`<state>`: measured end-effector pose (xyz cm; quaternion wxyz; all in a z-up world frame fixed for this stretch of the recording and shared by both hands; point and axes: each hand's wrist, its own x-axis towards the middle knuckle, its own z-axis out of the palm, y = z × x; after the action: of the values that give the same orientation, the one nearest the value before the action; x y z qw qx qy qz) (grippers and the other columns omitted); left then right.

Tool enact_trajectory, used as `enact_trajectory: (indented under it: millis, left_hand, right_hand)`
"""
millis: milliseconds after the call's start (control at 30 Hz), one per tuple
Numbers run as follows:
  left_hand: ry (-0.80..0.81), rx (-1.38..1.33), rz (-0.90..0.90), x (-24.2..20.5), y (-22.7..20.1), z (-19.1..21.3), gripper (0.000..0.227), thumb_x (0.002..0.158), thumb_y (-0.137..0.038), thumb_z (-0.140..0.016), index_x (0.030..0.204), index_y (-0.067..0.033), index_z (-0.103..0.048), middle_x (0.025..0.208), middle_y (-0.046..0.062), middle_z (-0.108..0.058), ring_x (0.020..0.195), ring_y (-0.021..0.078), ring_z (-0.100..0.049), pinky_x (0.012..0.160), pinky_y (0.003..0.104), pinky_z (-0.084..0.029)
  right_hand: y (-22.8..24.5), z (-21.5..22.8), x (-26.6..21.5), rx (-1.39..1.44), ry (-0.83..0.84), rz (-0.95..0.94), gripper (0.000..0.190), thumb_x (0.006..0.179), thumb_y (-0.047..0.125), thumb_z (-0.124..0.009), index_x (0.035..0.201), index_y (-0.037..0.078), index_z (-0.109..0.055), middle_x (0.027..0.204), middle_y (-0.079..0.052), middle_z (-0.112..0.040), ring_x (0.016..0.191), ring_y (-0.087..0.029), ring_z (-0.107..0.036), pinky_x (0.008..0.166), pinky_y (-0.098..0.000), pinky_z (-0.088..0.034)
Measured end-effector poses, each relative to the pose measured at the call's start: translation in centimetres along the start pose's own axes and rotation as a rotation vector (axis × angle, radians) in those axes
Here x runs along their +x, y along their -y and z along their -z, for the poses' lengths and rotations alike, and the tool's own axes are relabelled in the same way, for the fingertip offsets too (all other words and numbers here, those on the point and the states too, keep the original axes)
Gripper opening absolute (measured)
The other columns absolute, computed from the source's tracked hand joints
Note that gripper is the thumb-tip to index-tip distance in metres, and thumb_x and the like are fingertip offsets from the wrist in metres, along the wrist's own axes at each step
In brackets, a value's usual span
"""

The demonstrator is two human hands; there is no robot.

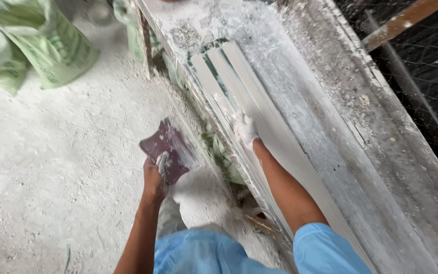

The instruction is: The person uses a trowel to smooth a wet plaster-like substance along a long, narrow, grooved surface. They repeatedly scrape and level the material to create a uniform finish.

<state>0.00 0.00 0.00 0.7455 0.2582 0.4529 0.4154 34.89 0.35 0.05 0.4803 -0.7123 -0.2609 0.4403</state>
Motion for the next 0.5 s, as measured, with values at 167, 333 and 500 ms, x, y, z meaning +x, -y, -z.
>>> enact_trajectory:
  millis: [167,333,500]
  left_hand:
    - [0.063,0.079,0.086,9.5,-7.4,0.2,0.02,0.101,-0.007,-0.05,0.116,-0.004,-0.063,0.099,0.007,-0.069,0.079,0.0131,-0.066,0.062,0.03,-0.058]
    - [0.161,-0.074,0.059,14.8,-11.3,0.6,0.017,0.105,-0.003,-0.052,0.117,-0.0005,-0.062,0.098,0.007,-0.068,0.077,0.0112,-0.063,0.063,0.028,-0.056]
    - [0.135,-0.02,0.085,17.9,-12.9,0.8,0.016,0.102,-0.002,-0.048,0.114,-0.0001,-0.059,0.093,0.007,-0.066,0.071,0.0127,-0.063,0.057,0.029,-0.055]
  right_hand:
    - [3.3,-4.7,8.1,0.115,-0.063,-0.107,0.042,0.107,0.043,-0.049,0.08,0.012,-0.054,0.058,0.002,-0.049,0.042,-0.01,-0.044,0.036,-0.0285,-0.033]
    - [3.6,-7.3,14.3,0.182,-0.026,-0.11,0.043,0.109,0.046,-0.05,0.08,0.014,-0.051,0.057,0.002,-0.047,0.042,-0.011,-0.046,0.037,-0.0294,-0.034]
    - [4.2,-11.0,20.4,0.172,-0.146,-0.18,0.043,0.104,0.05,-0.047,0.077,0.017,-0.055,0.053,0.001,-0.047,0.04,-0.015,-0.046,0.035,-0.0321,-0.033]
